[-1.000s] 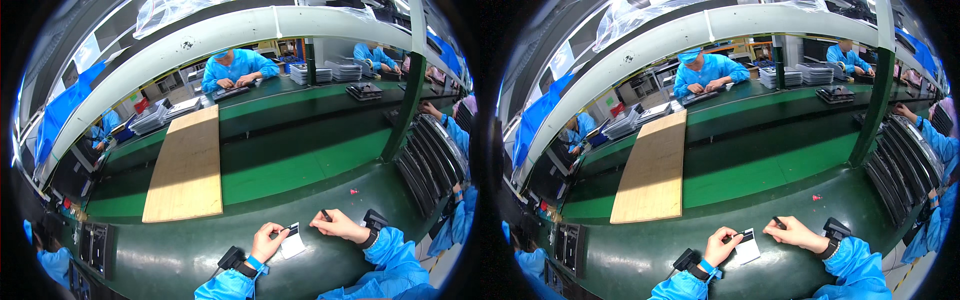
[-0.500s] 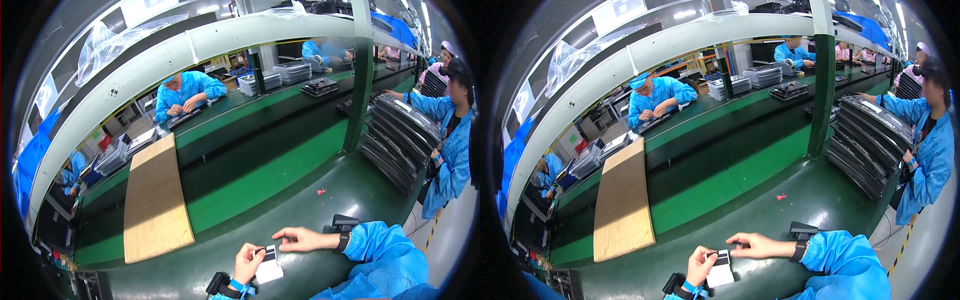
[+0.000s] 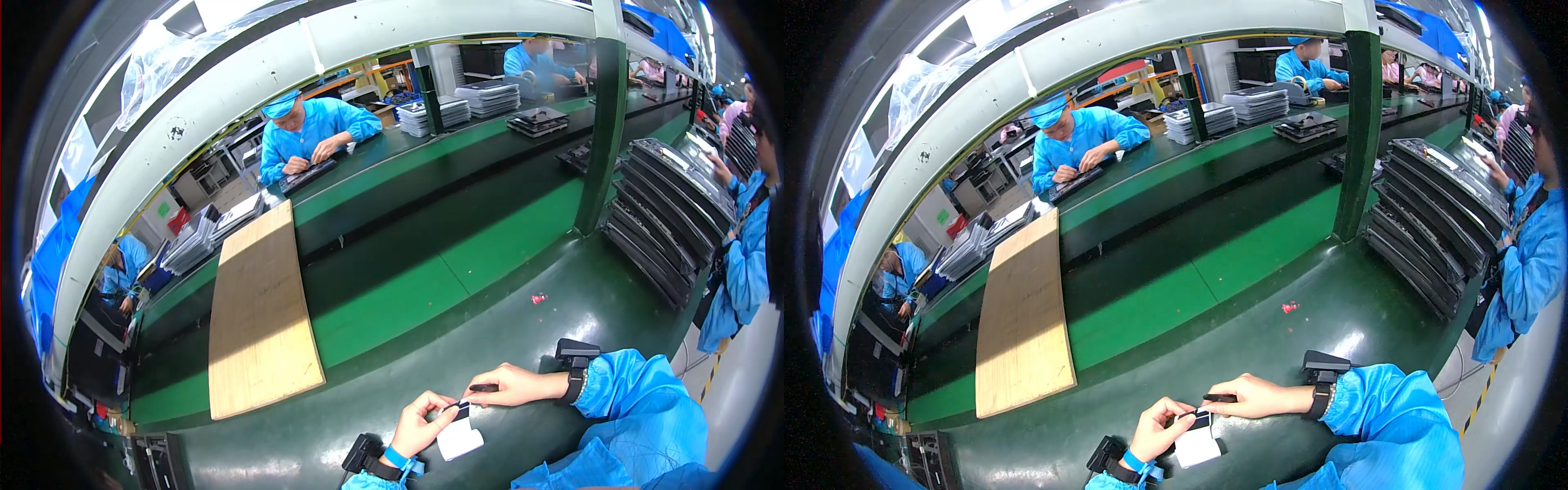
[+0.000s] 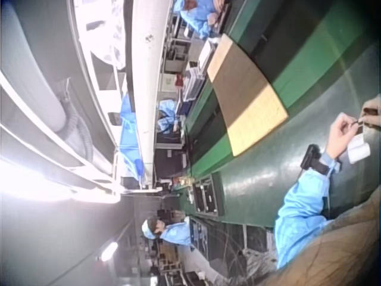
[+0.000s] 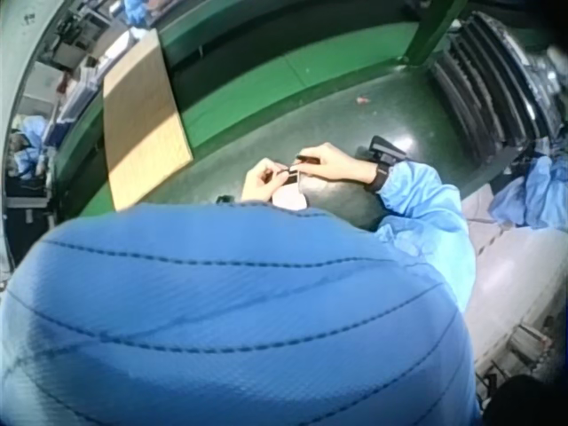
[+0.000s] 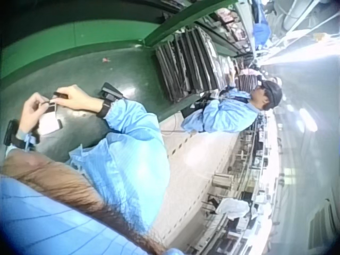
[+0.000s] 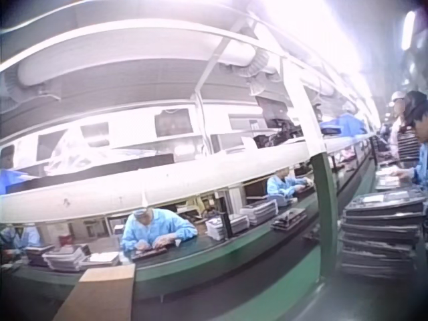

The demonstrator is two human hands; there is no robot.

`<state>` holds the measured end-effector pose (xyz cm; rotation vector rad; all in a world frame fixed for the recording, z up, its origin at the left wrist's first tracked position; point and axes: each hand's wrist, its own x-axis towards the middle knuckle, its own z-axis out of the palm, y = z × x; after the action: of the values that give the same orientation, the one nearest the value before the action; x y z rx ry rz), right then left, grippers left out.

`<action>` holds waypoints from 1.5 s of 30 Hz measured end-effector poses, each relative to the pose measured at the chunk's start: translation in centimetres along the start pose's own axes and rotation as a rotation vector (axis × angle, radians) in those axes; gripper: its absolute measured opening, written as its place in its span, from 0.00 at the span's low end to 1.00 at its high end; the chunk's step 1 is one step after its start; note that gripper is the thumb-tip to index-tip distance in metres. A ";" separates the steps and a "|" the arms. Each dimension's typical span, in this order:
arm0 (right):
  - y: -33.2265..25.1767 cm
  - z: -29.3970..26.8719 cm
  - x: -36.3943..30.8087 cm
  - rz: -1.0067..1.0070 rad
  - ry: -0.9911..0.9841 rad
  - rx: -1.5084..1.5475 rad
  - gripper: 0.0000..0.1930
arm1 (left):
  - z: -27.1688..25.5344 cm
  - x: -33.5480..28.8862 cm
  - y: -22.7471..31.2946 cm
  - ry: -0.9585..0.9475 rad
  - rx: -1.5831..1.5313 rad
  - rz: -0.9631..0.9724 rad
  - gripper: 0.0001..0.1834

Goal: The person installs a laptop battery into a chassis and connects internal ribbon cables to the laptop motherboard using a precision tool and tweezers.

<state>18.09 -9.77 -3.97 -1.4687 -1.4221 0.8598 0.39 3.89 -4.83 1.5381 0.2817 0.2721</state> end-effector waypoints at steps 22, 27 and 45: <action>-0.9 -0.6 0.0 0.043 -0.084 -0.063 0.12 | 0.4 0.0 1.3 0.020 0.239 0.015 0.10; -0.6 -0.5 -0.4 0.042 -0.082 -0.081 0.13 | 0.5 0.1 0.7 0.008 0.222 0.013 0.11; -0.7 -0.6 -0.2 0.060 -0.084 -0.084 0.13 | 0.4 0.1 1.0 0.005 0.232 0.000 0.11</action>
<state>18.34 -10.10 -3.13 -1.5608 -1.4982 0.9177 0.62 3.55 -3.87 1.7660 0.3265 0.2496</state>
